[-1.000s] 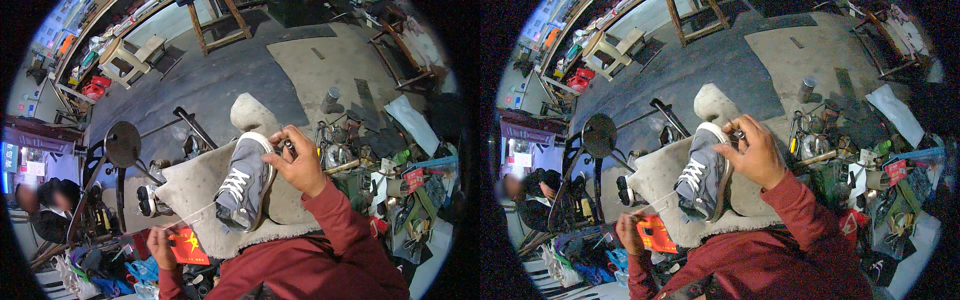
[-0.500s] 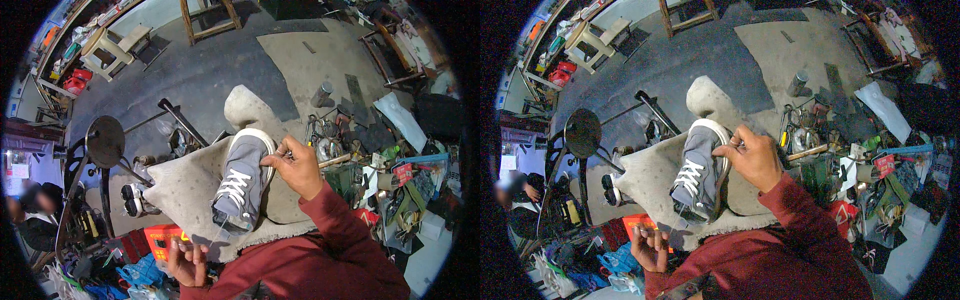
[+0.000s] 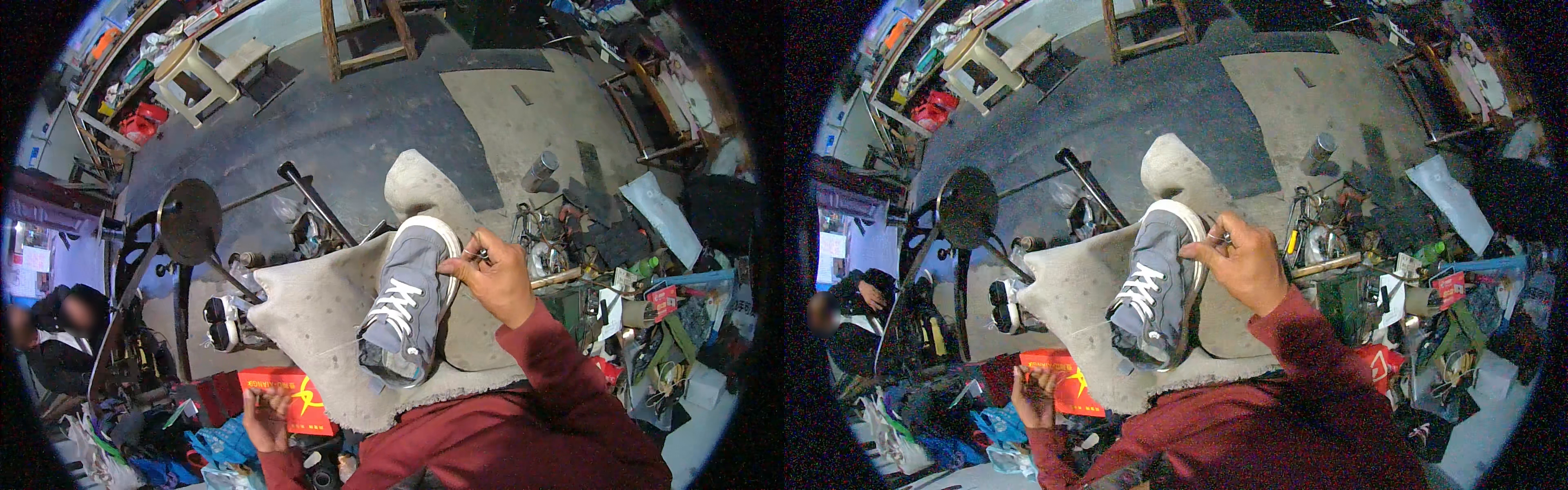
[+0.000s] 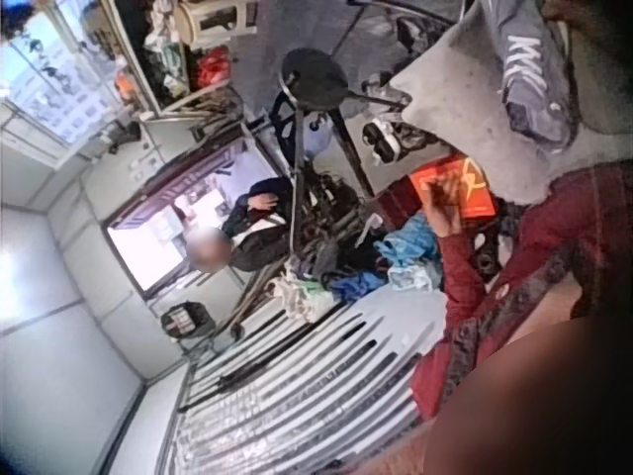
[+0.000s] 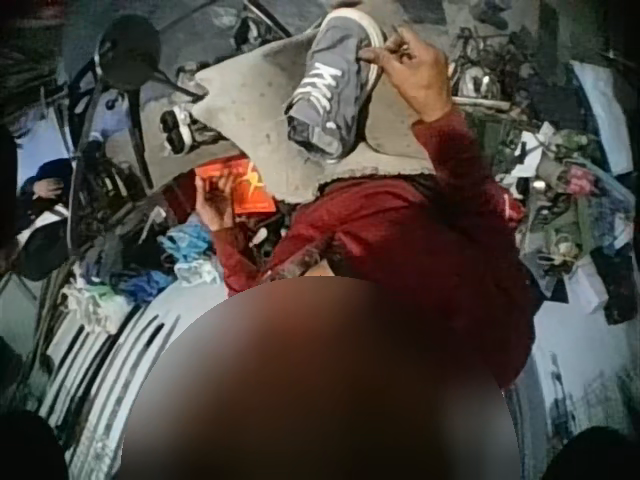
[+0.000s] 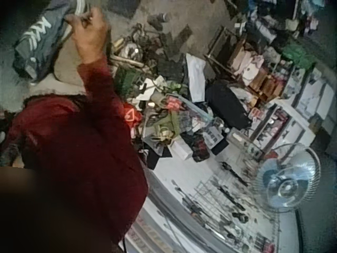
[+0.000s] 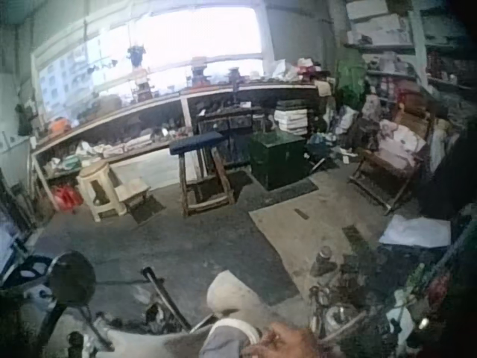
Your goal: The person sits on the floor and hand-sews the sole of a gray sneaker using a needle and thread. They repeatedly push the needle through the sole, pull the thread tight, and trim the thread with scissors before setting the shoe aside.
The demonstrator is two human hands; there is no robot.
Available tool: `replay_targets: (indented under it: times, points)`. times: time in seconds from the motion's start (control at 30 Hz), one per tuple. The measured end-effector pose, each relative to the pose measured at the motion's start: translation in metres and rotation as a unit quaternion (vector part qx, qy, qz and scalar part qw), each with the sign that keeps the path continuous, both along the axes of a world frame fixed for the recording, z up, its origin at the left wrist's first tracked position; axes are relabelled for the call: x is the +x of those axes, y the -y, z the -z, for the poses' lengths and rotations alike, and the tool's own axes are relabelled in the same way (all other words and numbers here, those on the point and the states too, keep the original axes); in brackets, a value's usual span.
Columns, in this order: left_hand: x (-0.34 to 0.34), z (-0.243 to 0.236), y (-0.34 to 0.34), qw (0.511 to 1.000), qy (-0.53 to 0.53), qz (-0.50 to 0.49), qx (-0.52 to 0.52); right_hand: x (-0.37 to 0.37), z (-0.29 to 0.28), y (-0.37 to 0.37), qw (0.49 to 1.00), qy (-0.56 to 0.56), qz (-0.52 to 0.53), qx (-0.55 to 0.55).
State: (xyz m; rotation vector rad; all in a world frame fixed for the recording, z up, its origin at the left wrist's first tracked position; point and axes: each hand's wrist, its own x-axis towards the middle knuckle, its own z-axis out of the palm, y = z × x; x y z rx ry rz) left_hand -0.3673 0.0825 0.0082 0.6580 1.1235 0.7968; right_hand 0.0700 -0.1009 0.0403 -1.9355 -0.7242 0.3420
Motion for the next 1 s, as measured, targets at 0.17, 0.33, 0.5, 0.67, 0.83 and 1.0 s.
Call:
replay_targets:
  times: [0.17, 0.33, 0.5, 0.67, 0.83, 1.0]
  points:
    - [-0.043, 0.003, -0.060, 0.947, -0.314, 0.061, -0.020, 0.000, 0.001, 0.010, 0.998, -0.014, -0.002, 0.058]
    - [0.064, -0.036, 0.002, 0.768, -0.393, 0.205, 0.462, -0.002, 0.000, 0.013, 0.999, -0.028, -0.006, 0.045]
    - [0.179, -0.067, 0.068, 0.686, -0.146, 0.439, 0.562, -0.002, 0.001, 0.014, 0.999, -0.028, -0.012, 0.023]
    - [0.218, -0.055, 0.064, 0.626, -0.134, 0.563, 0.523, -0.002, 0.005, 0.022, 0.998, -0.028, -0.025, 0.052]
    - [0.214, -0.057, 0.063, 0.602, -0.159, 0.518, 0.586, 0.001, 0.009, 0.024, 0.998, -0.029, -0.019, 0.054]
    - [0.219, -0.054, 0.074, 0.660, -0.162, 0.508, 0.529, 0.005, 0.007, 0.023, 0.993, -0.085, -0.030, 0.079]
